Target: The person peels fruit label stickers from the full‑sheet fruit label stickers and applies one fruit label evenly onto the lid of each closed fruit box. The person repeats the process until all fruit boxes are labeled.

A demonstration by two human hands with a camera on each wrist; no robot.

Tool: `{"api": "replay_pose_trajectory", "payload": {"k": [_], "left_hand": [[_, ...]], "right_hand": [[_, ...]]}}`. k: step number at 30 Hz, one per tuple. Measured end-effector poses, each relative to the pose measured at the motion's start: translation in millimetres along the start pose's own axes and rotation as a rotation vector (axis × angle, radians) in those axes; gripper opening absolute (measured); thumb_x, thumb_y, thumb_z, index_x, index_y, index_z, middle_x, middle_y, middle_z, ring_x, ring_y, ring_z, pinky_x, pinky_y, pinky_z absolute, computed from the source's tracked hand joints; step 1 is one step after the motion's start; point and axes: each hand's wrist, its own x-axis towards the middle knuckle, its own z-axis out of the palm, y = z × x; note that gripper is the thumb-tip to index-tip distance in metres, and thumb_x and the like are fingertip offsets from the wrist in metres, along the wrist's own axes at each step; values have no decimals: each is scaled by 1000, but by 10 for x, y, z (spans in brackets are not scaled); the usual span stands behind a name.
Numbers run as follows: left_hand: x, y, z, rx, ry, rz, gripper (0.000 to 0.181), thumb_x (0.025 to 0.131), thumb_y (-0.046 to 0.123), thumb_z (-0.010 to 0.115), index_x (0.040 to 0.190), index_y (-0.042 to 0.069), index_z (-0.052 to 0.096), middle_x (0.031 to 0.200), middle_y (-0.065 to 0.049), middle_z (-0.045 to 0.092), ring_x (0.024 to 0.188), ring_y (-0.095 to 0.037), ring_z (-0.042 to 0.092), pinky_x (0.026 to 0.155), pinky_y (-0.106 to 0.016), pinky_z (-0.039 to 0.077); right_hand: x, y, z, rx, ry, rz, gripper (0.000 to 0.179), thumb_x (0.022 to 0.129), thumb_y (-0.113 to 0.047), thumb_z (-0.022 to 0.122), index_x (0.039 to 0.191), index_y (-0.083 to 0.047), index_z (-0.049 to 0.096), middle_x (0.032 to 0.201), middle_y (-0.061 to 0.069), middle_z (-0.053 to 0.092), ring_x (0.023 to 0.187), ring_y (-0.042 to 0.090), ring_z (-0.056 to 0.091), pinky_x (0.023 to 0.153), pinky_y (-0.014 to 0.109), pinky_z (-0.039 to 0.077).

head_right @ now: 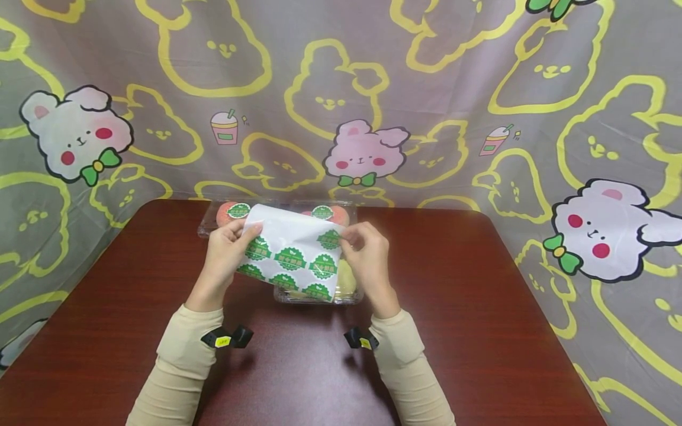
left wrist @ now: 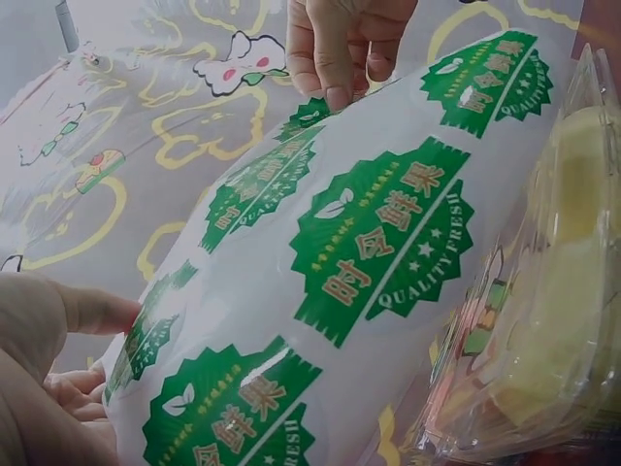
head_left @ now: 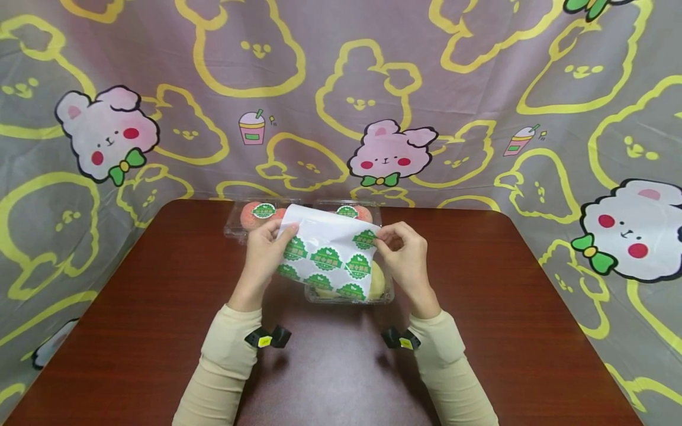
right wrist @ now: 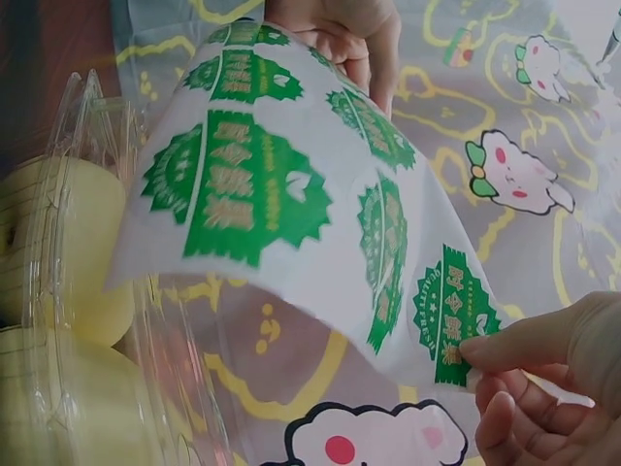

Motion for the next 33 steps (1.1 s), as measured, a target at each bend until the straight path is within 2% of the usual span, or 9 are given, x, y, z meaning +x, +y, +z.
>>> {"api": "replay_pose_trajectory", "payload": {"k": [3, 10, 14, 20, 33], "left_hand": [[3, 12, 0, -3, 13, -8, 30, 93, 13, 62, 112, -10, 63, 58, 19, 59, 50, 3, 58, 48, -17, 50], [9, 41, -10, -16, 36, -32, 32, 93, 15, 62, 113, -10, 63, 57, 19, 59, 49, 3, 58, 48, -16, 49], [16, 38, -20, -34, 39, -42, 33, 93, 15, 61, 114, -10, 62, 57, 19, 60, 49, 3, 58, 48, -16, 50], [34, 15, -39, -34, 42, -47, 33, 94, 15, 61, 115, -10, 62, 58, 19, 60, 49, 2, 58, 47, -16, 49], [65, -41, -79, 12, 89, -42, 32, 94, 16, 61, 118, -6, 63, 58, 19, 59, 48, 1, 57, 46, -17, 49]], "right_hand": [[4, 20, -1, 6, -6, -39, 10, 74, 8, 73, 75, -1, 70, 71, 12, 65, 63, 1, 52, 58, 28, 50], [22, 54, -19, 53, -29, -156, 14, 73, 12, 72, 73, -1, 70, 71, 11, 66, 63, 1, 51, 57, 19, 47], [33, 64, -39, 89, -57, -210, 14, 73, 14, 71, 73, 0, 70, 74, 11, 67, 64, 0, 52, 56, 22, 48], [33, 77, -74, 127, -104, -240, 14, 74, 14, 71, 73, -1, 70, 76, 12, 67, 71, -1, 55, 58, 18, 49], [35, 80, -77, 191, -136, -278, 17, 72, 16, 72, 72, -1, 71, 73, 13, 68, 76, -2, 57, 60, 19, 50]]}}
